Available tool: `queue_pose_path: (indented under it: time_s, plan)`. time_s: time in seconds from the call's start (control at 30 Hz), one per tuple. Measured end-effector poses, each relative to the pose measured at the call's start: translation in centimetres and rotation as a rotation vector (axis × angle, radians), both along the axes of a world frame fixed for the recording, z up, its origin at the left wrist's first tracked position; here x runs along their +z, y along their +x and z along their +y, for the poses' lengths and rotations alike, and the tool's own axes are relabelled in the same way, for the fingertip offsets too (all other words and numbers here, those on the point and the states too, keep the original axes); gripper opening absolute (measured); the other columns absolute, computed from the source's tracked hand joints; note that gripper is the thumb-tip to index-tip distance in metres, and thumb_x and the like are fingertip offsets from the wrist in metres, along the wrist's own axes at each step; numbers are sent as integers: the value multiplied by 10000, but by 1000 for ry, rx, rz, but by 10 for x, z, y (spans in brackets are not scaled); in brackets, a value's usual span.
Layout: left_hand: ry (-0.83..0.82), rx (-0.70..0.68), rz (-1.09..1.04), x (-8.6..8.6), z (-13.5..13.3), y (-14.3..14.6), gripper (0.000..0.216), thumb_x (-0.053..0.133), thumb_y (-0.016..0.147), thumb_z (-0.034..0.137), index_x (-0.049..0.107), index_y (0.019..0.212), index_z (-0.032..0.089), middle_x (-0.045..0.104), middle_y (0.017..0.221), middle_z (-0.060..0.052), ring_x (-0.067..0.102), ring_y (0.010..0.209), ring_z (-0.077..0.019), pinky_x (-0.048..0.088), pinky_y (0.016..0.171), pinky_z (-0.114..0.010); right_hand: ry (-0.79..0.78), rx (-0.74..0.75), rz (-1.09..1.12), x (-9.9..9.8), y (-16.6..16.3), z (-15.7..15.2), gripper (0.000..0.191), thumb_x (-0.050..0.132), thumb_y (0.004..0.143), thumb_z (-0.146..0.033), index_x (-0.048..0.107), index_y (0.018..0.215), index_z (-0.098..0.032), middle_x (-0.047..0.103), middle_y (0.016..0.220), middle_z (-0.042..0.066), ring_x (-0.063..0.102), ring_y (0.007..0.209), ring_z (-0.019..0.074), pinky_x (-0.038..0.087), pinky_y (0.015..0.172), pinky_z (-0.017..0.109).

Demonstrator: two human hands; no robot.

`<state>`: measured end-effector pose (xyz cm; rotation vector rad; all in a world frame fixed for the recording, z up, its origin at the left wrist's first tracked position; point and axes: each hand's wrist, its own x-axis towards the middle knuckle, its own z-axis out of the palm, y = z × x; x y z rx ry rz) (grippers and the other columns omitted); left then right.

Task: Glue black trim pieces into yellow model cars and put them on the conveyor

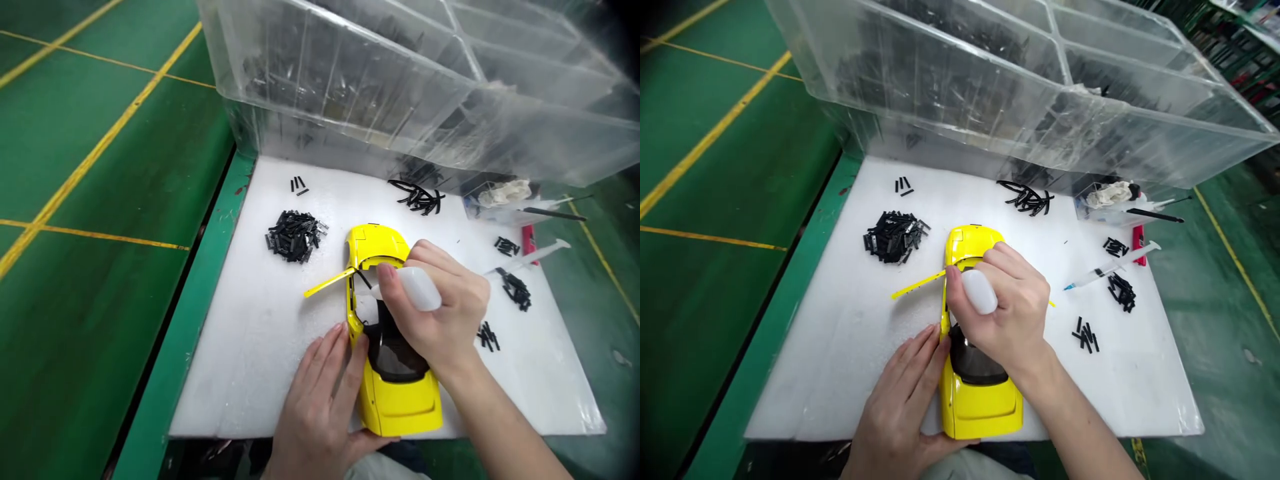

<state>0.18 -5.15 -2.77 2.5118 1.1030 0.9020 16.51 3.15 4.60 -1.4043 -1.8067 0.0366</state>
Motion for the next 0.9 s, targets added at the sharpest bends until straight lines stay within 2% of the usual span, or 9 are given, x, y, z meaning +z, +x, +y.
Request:
queue_pose_path:
  time_s: [0.27, 0.43, 0.63, 0.77, 0.9]
  plan:
    - [-8, 28, -25, 4, 1, 2, 757, 594, 837, 628, 535, 1317, 45, 669, 1259, -196, 604, 1228, -298, 519, 974, -411, -34, 28, -75, -2, -2, -2, 397, 618, 834, -101, 364, 546, -201, 288, 543, -50, 269, 525, 102, 236, 513, 293]
    - [-32, 38, -51, 5, 1, 2, 705, 609, 852, 583, 545, 1316, 56, 665, 1271, -185, 598, 1239, -287, 501, 1008, -400, -37, 30, -77, -2, -2, -2, 413, 624, 828, -91, 342, 549, -206, 281, 543, -49, 263, 520, 102, 229, 513, 304]
    - [-24, 40, -53, 6, 4, 3, 626, 604, 875, 512, 563, 1299, 53, 669, 1272, -168, 600, 1237, -275, 489, 1017, -388, 13, -37, 4, -2, 0, -11, 376, 605, 844, -93, 369, 574, -208, 314, 545, -42, 290, 526, 107, 235, 509, 310]
    - [-15, 49, -58, 5, 2, 4, 577, 602, 881, 443, 561, 1299, 48, 670, 1270, -170, 592, 1247, -276, 493, 1004, -394, -8, 15, -24, -2, -1, -13, 382, 630, 814, -72, 364, 572, -203, 292, 562, -47, 278, 522, 100, 231, 504, 297]
    - [0, 45, -37, 3, 2, 3, 593, 599, 876, 457, 556, 1296, 41, 674, 1258, -178, 600, 1233, -282, 498, 991, -398, -21, 45, -33, -2, -2, -12, 413, 636, 795, -48, 324, 571, -202, 255, 574, -54, 244, 531, 96, 210, 506, 289]
